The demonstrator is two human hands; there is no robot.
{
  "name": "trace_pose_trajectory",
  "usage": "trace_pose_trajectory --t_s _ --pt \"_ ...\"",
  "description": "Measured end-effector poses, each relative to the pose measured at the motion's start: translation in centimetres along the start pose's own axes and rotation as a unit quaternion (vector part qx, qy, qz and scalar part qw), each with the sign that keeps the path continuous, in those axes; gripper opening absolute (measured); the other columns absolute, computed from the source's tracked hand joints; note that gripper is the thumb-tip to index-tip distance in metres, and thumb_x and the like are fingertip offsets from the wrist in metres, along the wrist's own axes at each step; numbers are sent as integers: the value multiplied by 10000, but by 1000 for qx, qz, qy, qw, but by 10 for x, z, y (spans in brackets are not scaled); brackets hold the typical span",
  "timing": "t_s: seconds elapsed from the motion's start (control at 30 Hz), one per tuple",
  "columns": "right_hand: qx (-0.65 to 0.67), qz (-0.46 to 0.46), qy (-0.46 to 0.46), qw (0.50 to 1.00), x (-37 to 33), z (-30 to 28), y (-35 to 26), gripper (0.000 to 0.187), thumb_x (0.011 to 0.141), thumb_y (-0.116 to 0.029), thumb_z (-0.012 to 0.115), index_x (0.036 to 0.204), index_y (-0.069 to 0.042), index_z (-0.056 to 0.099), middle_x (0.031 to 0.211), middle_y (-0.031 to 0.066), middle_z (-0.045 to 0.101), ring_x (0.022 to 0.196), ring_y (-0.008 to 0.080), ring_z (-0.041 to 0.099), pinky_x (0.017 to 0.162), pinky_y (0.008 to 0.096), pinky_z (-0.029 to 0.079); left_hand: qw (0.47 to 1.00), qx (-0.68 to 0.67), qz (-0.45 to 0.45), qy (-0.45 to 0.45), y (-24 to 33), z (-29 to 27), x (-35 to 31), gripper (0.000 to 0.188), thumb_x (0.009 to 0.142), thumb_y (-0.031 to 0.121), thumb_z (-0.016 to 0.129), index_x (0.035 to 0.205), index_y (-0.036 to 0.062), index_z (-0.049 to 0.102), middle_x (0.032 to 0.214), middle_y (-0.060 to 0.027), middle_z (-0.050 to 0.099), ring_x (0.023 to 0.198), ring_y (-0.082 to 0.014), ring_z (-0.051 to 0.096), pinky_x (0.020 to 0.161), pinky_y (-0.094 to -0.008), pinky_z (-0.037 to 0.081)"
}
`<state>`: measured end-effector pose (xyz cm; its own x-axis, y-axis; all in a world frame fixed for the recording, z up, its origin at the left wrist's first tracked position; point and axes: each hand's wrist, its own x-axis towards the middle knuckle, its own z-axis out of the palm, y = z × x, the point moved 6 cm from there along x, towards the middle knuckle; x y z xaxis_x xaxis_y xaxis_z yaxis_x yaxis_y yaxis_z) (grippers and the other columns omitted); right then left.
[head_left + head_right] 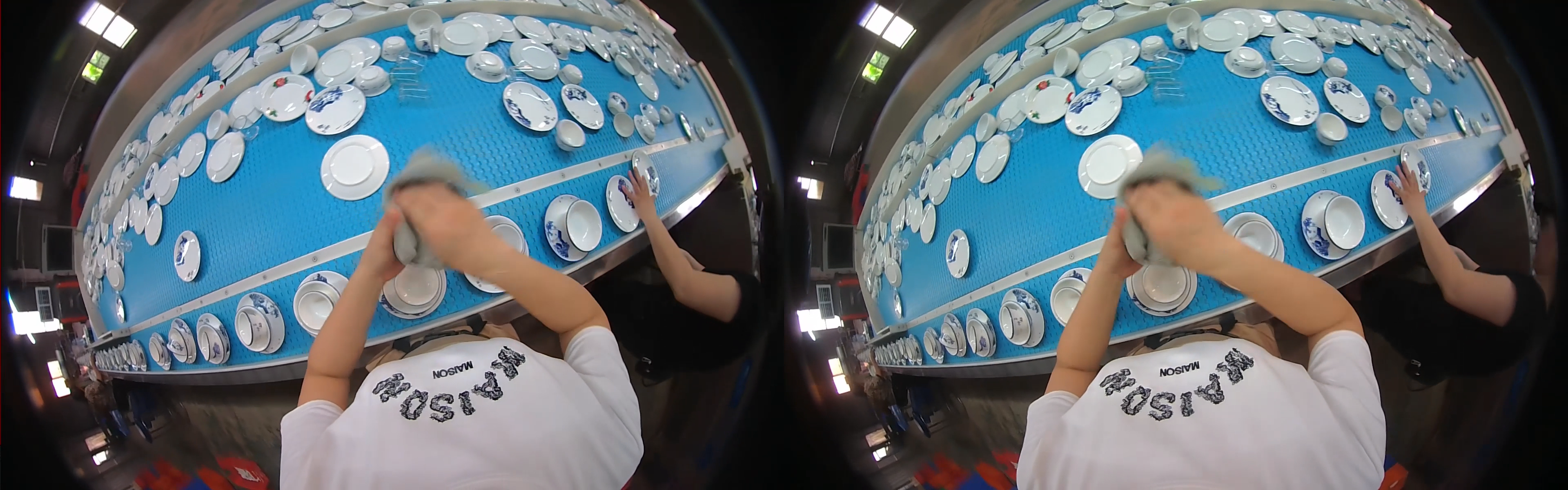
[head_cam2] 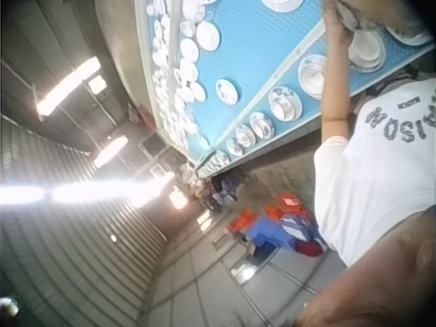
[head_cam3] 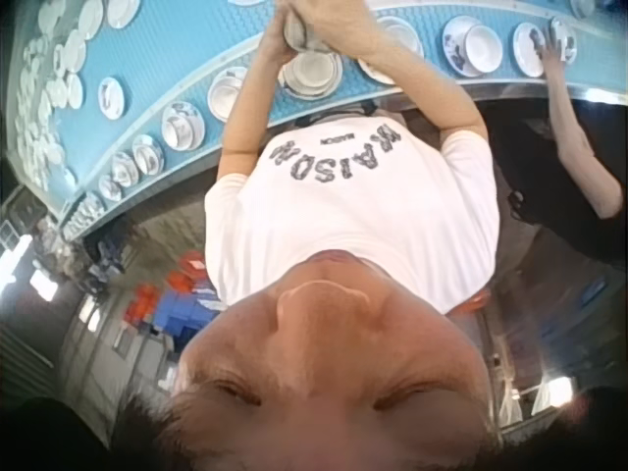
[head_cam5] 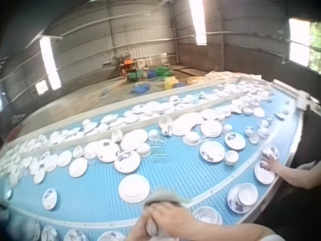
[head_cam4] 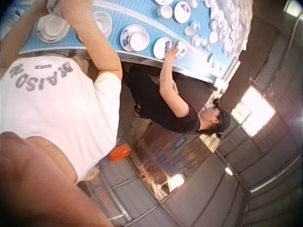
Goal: The person wipes ceramic bowls and plates with a cloth on a long table covered with a blue mesh.
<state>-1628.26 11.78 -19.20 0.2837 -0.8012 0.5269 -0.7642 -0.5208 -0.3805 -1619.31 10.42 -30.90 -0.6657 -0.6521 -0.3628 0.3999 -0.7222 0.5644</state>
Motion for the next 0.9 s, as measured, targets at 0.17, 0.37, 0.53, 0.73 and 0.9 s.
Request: trace_pose_trajectory --t_s 0.17,0.37,0.53,0.73,0.9 --pt "114 95 -30 989 -34 9 75 237 704 -197 632 912 -112 556 846 38 577 747 197 599 593 295 500 876 329 329 127 15 59 -2 760 613 322 801 1174 33 377 1111 -133 464 993 -240 491 852 -355 422" --pt "339 218 10 915 -103 6 123 233 747 -177 637 950 -83 573 870 10 585 800 152 584 684 278 483 719 536 444 7 11 110 38 781 531 212 809 1159 21 385 1074 -142 460 958 -229 494 828 -335 418" --pt "92 234 172 953 -128 -96 160 238 650 -153 676 842 -40 592 760 52 587 703 148 564 643 287 437 769 544 334 -18 -47 167 80 775 545 196 819 1171 23 396 1070 -117 491 983 -217 511 841 -331 426" --pt "712 495 368 335 -209 -92 200 257 763 -200 599 958 -33 615 854 26 615 943 177 558 826 297 443 681 623 357 -142 -98 238 140 802 550 316 792 1195 43 402 1160 -152 453 1035 -335 462 935 -437 304" --pt "70 575 90 811 -309 -197 265 319 699 -134 655 982 1 593 870 58 641 760 148 601 711 280 476 554 768 247 -208 -151 225 244 823 588 283 752 1288 79 370 1369 -168 309 1253 -365 303 1008 -457 292"
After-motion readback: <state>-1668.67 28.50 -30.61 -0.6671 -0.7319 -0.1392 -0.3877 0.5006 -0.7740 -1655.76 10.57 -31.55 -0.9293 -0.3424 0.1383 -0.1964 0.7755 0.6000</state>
